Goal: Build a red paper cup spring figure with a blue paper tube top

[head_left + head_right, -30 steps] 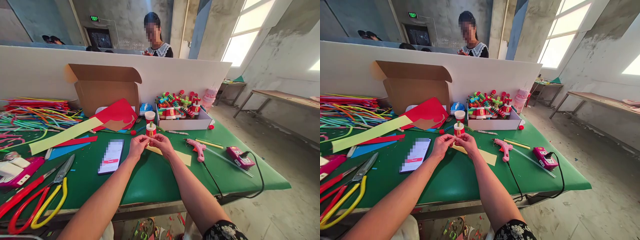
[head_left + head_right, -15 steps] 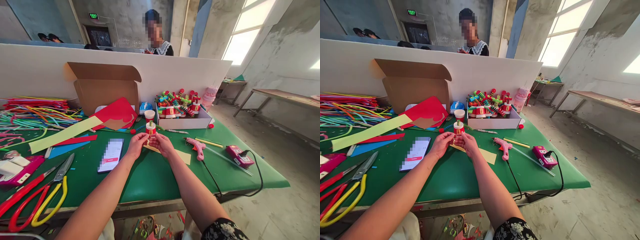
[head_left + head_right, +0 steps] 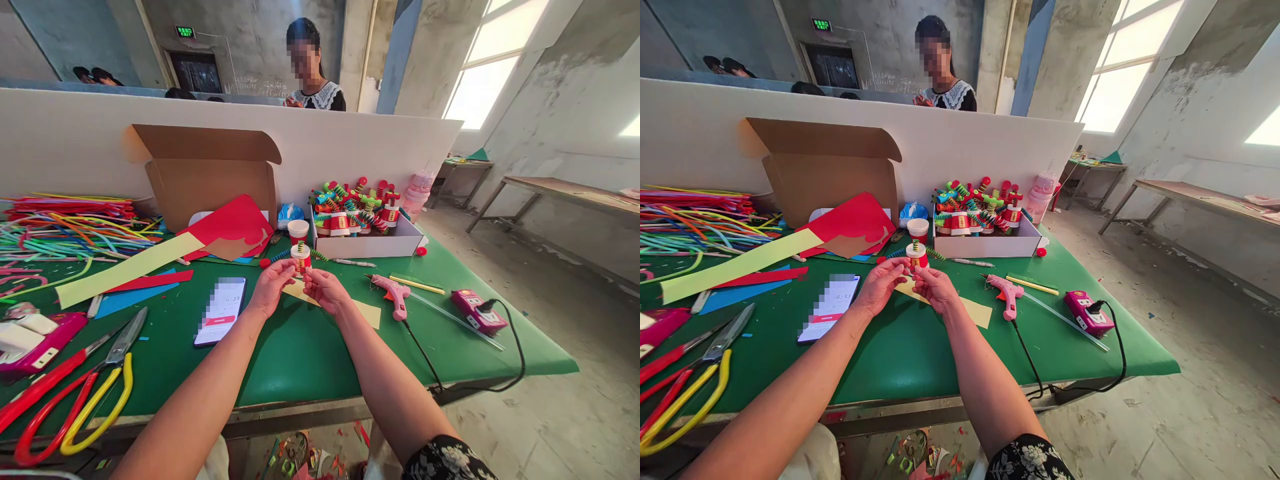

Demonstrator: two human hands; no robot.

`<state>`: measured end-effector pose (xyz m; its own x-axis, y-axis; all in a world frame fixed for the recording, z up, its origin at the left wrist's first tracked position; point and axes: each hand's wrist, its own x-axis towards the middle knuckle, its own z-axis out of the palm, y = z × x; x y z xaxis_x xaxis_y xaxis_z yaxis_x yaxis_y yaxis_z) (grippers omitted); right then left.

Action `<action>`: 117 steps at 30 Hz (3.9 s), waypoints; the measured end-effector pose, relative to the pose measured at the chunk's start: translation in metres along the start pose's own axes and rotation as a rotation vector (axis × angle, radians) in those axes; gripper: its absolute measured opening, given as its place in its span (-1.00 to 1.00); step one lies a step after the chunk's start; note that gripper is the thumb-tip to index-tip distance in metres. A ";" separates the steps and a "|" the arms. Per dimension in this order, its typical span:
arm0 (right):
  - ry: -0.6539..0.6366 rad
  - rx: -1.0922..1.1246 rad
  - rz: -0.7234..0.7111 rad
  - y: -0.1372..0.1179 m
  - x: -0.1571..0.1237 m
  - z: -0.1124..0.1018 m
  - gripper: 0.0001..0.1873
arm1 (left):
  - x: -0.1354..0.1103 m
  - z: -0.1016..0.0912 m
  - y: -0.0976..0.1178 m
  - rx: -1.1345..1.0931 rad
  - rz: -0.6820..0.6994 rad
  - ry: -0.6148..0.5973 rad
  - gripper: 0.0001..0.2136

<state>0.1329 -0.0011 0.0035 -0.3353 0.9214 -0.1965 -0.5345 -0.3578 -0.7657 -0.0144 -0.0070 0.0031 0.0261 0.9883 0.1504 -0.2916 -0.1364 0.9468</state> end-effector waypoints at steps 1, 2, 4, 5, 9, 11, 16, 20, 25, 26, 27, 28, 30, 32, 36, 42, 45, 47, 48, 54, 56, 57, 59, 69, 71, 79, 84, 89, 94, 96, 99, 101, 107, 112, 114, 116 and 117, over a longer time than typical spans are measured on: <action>0.024 0.005 -0.014 0.000 0.001 0.000 -0.65 | 0.000 0.000 0.001 0.072 0.059 0.009 -0.67; 0.040 0.004 -0.025 0.000 0.001 0.000 -0.63 | 0.000 0.000 0.002 0.157 0.119 0.013 -0.66; 0.056 -0.015 -0.037 0.000 0.002 0.000 -0.60 | -0.001 0.000 0.004 0.338 0.224 0.011 -0.67; 0.058 -0.030 -0.041 0.001 0.002 0.000 -0.59 | -0.002 0.001 0.004 0.421 0.268 0.010 -0.70; 0.052 -0.095 -0.061 0.002 0.000 0.001 -0.58 | -0.004 0.002 0.003 0.630 0.402 0.003 -0.85; 0.041 -0.119 -0.067 0.001 -0.001 0.002 -0.58 | -0.004 0.002 0.003 0.661 0.433 0.011 -0.88; 0.037 -0.104 -0.008 -0.003 -0.002 0.002 -0.54 | -0.003 -0.001 0.001 0.659 0.453 0.038 -0.89; 0.010 -0.120 -0.013 -0.003 -0.002 0.000 -0.58 | -0.003 -0.001 0.001 0.675 0.467 0.015 -0.88; 0.022 -0.169 -0.055 -0.002 -0.002 -0.002 -0.58 | -0.005 -0.001 0.002 0.714 0.506 0.006 -0.87; 0.019 -0.184 -0.060 -0.003 -0.003 -0.003 -0.58 | -0.005 -0.001 0.002 0.721 0.516 0.008 -0.87; 0.014 -0.200 -0.066 -0.003 -0.003 -0.003 -0.57 | -0.004 -0.001 0.002 0.728 0.526 0.007 -0.87; 0.007 -0.216 -0.072 -0.004 -0.003 -0.003 -0.57 | -0.004 -0.002 0.002 0.736 0.533 0.005 -0.87; -0.005 -0.242 -0.082 -0.005 -0.003 -0.004 -0.57 | -0.004 -0.003 0.001 0.751 0.543 0.000 -0.87; -0.009 -0.258 -0.087 -0.005 -0.003 -0.004 -0.57 | -0.003 -0.004 0.001 0.757 0.556 -0.001 -0.88; 0.007 -0.263 -0.092 -0.007 -0.003 -0.004 -0.59 | -0.003 -0.004 0.001 0.744 0.588 0.000 -0.88; 0.054 -0.272 -0.086 -0.007 -0.002 -0.005 -0.65 | -0.003 -0.004 0.001 0.751 0.572 0.026 -0.86; 0.061 -0.278 -0.086 -0.008 -0.003 -0.006 -0.67 | -0.003 -0.005 0.001 0.758 0.560 0.046 -0.86; 0.050 -0.277 -0.091 -0.009 -0.003 -0.007 -0.67 | -0.003 -0.006 0.001 0.758 0.558 0.052 -0.86; 0.046 -0.280 -0.095 -0.009 -0.003 -0.007 -0.66 | -0.003 -0.006 0.001 0.756 0.559 0.053 -0.86; 0.061 -0.338 -0.143 -0.012 -0.004 -0.008 -0.60 | -0.002 -0.008 0.002 0.765 0.577 0.057 -0.86; 0.062 -0.355 -0.155 -0.012 -0.004 -0.007 -0.59 | -0.002 -0.008 0.002 0.763 0.580 0.056 -0.86; 0.059 -0.362 -0.159 -0.013 -0.005 -0.007 -0.58 | -0.002 -0.007 0.002 0.760 0.578 0.056 -0.87; 0.055 -0.367 -0.165 -0.013 -0.005 -0.006 -0.58 | -0.002 -0.007 0.002 0.753 0.569 0.057 -0.87; 0.056 -0.373 -0.169 -0.009 -0.003 -0.004 -0.58 | -0.004 -0.005 0.000 0.777 0.542 -0.015 -0.84; 0.050 -0.390 -0.168 -0.008 -0.003 -0.005 -0.58 | -0.004 -0.006 -0.001 0.787 0.538 -0.027 -0.83; 0.050 -0.399 -0.129 -0.008 -0.005 -0.004 -0.61 | -0.003 -0.007 -0.003 0.799 0.630 -0.041 -0.89; 0.063 -0.406 -0.123 -0.009 -0.005 -0.004 -0.64 | -0.003 -0.007 -0.004 0.801 0.637 -0.028 -0.89; 0.023 -0.371 -0.112 -0.008 -0.004 -0.004 -0.64 | -0.003 -0.008 -0.004 0.808 0.650 -0.038 -0.88; -0.004 -0.354 -0.187 -0.008 -0.003 -0.005 -0.60 | -0.002 -0.009 -0.005 0.836 0.676 -0.060 -0.87; -0.010 -0.368 -0.181 -0.009 -0.003 -0.006 -0.60 | -0.002 -0.009 -0.005 0.841 0.682 -0.060 -0.87; 0.003 -0.387 -0.166 -0.009 -0.004 -0.006 -0.58 | -0.003 -0.009 -0.006 0.846 0.685 -0.065 -0.86; 0.005 -0.396 -0.166 -0.009 -0.004 -0.006 -0.58 | -0.003 -0.009 -0.006 0.854 0.683 -0.065 -0.85; -0.001 -0.389 -0.157 -0.010 -0.005 -0.005 -0.53 | -0.004 -0.008 -0.004 0.854 0.677 -0.065 -0.85; 0.005 -0.368 -0.146 -0.010 -0.005 -0.004 -0.48 | -0.004 -0.008 -0.004 0.858 0.682 -0.075 -0.84; 0.010 -0.359 -0.143 -0.010 -0.004 -0.004 -0.48 | -0.004 -0.008 -0.004 0.850 0.677 -0.075 -0.84; 0.016 -0.351 -0.143 -0.010 -0.004 -0.004 -0.47 | -0.003 -0.009 -0.004 0.844 0.668 -0.068 -0.83; 0.019 -0.348 -0.144 -0.009 -0.004 -0.004 -0.48 | -0.003 -0.009 -0.005 0.841 0.661 -0.061 -0.84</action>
<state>0.1426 -0.0005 0.0088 -0.2604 0.9621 -0.0807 -0.2783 -0.1548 -0.9479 -0.0215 -0.0090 -0.0043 0.1590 0.6990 0.6972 0.4867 -0.6699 0.5606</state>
